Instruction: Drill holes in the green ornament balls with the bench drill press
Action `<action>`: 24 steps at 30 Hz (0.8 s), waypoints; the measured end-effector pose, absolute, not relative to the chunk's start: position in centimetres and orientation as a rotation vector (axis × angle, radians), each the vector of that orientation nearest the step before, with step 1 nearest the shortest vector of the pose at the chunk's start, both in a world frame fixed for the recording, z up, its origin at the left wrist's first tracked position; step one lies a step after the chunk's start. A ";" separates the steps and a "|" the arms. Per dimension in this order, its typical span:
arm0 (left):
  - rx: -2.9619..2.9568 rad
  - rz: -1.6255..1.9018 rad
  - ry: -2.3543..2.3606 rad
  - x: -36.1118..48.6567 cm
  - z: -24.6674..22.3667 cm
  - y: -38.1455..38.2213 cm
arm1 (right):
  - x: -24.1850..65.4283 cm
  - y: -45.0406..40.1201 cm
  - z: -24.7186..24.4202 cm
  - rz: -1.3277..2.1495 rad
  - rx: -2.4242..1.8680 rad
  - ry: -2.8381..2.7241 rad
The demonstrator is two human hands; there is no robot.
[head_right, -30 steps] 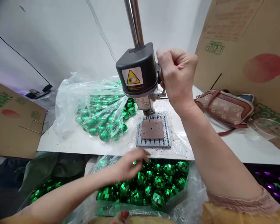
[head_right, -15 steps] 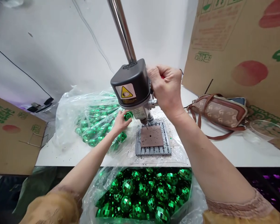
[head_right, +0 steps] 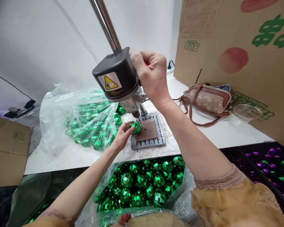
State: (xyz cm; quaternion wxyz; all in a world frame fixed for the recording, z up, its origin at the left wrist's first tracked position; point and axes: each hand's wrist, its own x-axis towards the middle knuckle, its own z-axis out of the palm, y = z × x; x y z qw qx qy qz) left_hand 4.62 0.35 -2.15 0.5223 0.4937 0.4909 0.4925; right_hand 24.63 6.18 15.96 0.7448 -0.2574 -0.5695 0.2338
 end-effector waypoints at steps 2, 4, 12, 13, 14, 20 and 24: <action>1.252 1.190 1.175 4.7 -2.5 0.9 | 24.5 6.0 16.2 0.520 -0.541 -1.230; 1.309 1.171 1.170 4.7 -2.8 1.2 | 24.4 5.9 16.4 0.531 -0.514 -1.207; 1.576 1.093 1.239 5.4 -3.5 1.7 | 24.2 5.4 16.7 0.511 -0.545 -1.211; 1.611 1.088 1.237 5.6 -3.6 1.7 | 24.2 5.4 16.7 0.494 -0.584 -1.215; 1.647 1.084 1.241 5.9 -3.7 1.6 | 24.2 5.4 16.7 0.477 -0.628 -1.222; 1.681 1.119 1.251 7.6 -4.6 0.9 | 24.4 5.4 16.6 0.441 -0.692 -1.267; 1.668 1.121 1.216 7.6 -4.9 0.8 | 24.2 4.5 15.8 0.382 -0.620 -1.242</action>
